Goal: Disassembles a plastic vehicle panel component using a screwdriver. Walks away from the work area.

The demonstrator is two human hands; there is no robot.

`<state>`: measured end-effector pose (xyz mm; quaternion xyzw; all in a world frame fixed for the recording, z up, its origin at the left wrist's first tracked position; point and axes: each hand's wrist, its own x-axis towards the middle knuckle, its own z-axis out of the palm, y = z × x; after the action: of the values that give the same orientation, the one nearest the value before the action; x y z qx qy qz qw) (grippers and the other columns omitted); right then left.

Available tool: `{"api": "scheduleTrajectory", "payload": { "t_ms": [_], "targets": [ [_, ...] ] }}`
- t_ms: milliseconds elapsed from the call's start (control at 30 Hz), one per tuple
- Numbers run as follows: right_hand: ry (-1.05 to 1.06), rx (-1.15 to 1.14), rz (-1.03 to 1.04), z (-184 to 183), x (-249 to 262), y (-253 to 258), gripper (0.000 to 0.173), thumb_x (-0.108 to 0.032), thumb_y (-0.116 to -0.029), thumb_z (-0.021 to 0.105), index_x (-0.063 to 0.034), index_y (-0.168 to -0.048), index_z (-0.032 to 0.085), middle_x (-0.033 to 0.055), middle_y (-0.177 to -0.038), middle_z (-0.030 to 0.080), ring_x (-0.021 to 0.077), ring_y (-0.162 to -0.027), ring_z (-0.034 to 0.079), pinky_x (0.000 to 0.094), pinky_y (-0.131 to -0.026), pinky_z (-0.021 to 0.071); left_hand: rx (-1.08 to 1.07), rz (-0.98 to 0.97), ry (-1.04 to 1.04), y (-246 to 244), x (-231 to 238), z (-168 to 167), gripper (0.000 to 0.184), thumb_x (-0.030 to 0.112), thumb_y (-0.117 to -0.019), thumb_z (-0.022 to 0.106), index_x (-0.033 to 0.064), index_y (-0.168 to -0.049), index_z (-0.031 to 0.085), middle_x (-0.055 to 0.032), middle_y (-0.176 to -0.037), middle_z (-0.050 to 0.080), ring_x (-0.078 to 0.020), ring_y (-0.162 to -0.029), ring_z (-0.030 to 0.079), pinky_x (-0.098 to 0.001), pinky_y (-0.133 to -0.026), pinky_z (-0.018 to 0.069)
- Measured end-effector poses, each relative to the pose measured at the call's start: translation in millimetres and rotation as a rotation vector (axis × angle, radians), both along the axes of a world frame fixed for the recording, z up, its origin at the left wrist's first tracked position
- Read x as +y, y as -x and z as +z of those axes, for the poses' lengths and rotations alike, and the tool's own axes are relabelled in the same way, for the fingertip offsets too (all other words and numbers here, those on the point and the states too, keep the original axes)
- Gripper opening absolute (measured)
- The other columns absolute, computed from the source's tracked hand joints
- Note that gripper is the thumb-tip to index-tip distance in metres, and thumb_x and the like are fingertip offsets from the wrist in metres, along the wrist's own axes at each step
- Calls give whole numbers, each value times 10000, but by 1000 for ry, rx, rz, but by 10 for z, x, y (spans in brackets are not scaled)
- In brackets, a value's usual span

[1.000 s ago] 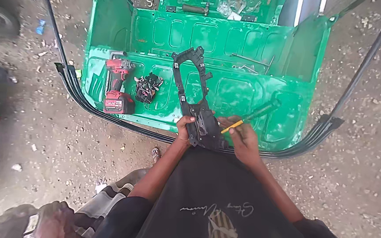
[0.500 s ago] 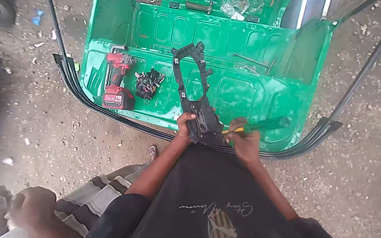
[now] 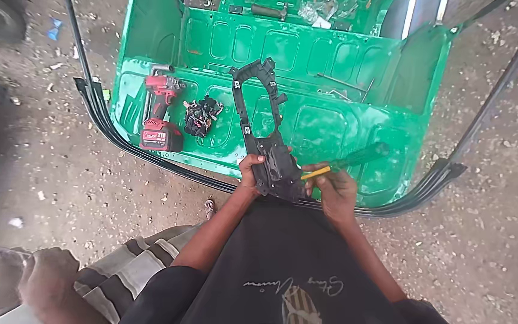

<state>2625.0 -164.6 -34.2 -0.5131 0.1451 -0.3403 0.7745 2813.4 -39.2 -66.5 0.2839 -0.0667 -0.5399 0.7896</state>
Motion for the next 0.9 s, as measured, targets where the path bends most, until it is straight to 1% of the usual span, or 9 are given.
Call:
{"api": "scheduleTrajectory", "payload": {
  "t_ms": [67, 133, 267, 367, 500, 633, 733, 800, 900],
  "targets": [
    [-17, -6, 8, -17, 2, -1, 286, -139, -942, 753, -90, -1214, 678, 142, -1215, 672, 164, -761, 671, 308, -627, 596, 7, 7, 7, 9, -8, 2, 531, 306, -831, 674, 151, -1335, 606, -191, -1243, 686, -328, -1059, 703, -510, -839, 600],
    [-52, -27, -51, -41, 12, -9, 228, -52, -837, 835, -87, -1041, 737, 78, -1052, 662, 128, -692, 645, 279, -571, 602, 33, 1, 9, 10, -14, -12, 523, 319, -823, 691, 144, -1310, 617, -201, -1242, 684, -345, -1064, 699, -529, -845, 592],
    [-16, -6, -25, -15, 0, 20, 248, -59, -968, 696, -39, -1216, 688, 194, -1062, 747, 163, -662, 677, 284, -566, 570, 9, -10, 2, -19, 2, -26, 621, 316, -813, 680, 153, -1400, 561, -204, -1271, 665, -337, -1078, 690, -520, -851, 593],
    [-10, -14, 23, -22, -5, 10, 266, -115, -972, 709, -44, -1224, 663, 211, -1250, 675, 203, -755, 698, 325, -625, 606, 32, 52, -2, 14, -24, 17, 477, 272, -814, 716, 126, -1263, 650, -193, -1180, 714, -316, -1021, 725, -495, -837, 610],
    [-65, -21, -74, -50, 13, 0, 205, -29, -859, 810, -69, -1047, 740, 80, -973, 676, 111, -615, 616, 266, -521, 574, 57, 19, -1, 10, -29, 0, 598, 298, -814, 703, 149, -1380, 583, -208, -1254, 677, -352, -1082, 695, -536, -866, 592],
    [-3, -8, 25, -25, -7, 25, 297, -125, -1027, 631, -30, -1308, 622, 209, -1138, 715, 190, -677, 682, 320, -591, 600, 46, 30, -10, -1, -19, -13, 556, 291, -805, 714, 134, -1328, 610, -210, -1226, 688, -344, -1064, 704, -526, -852, 599],
    [-51, -16, 10, -53, -3, 9, 343, -113, -937, 755, -55, -1265, 675, 192, -1253, 675, 176, -700, 682, 317, -608, 612, 15, 72, -47, 48, -44, 55, 463, 275, -788, 731, 141, -1228, 677, -161, -1116, 739, -276, -958, 744, -459, -772, 629],
    [-62, 10, -34, -76, -16, 1, 282, -97, -900, 790, -78, -1172, 719, 112, -1187, 670, 130, -702, 651, 280, -589, 595, 18, 31, -15, 18, -58, 13, 562, 288, -804, 701, 143, -1340, 612, -193, -1222, 692, -327, -1054, 705, -513, -838, 602],
    [-37, 63, -87, -131, -44, 7, 166, -166, -971, 723, -49, -1086, 747, 91, -984, 703, 123, -671, 624, 277, -598, 567, -5, 26, -32, -1, -109, -24, 585, 332, -810, 691, 166, -1361, 588, -188, -1256, 677, -331, -1072, 695, -522, -843, 594]
  ]
}}
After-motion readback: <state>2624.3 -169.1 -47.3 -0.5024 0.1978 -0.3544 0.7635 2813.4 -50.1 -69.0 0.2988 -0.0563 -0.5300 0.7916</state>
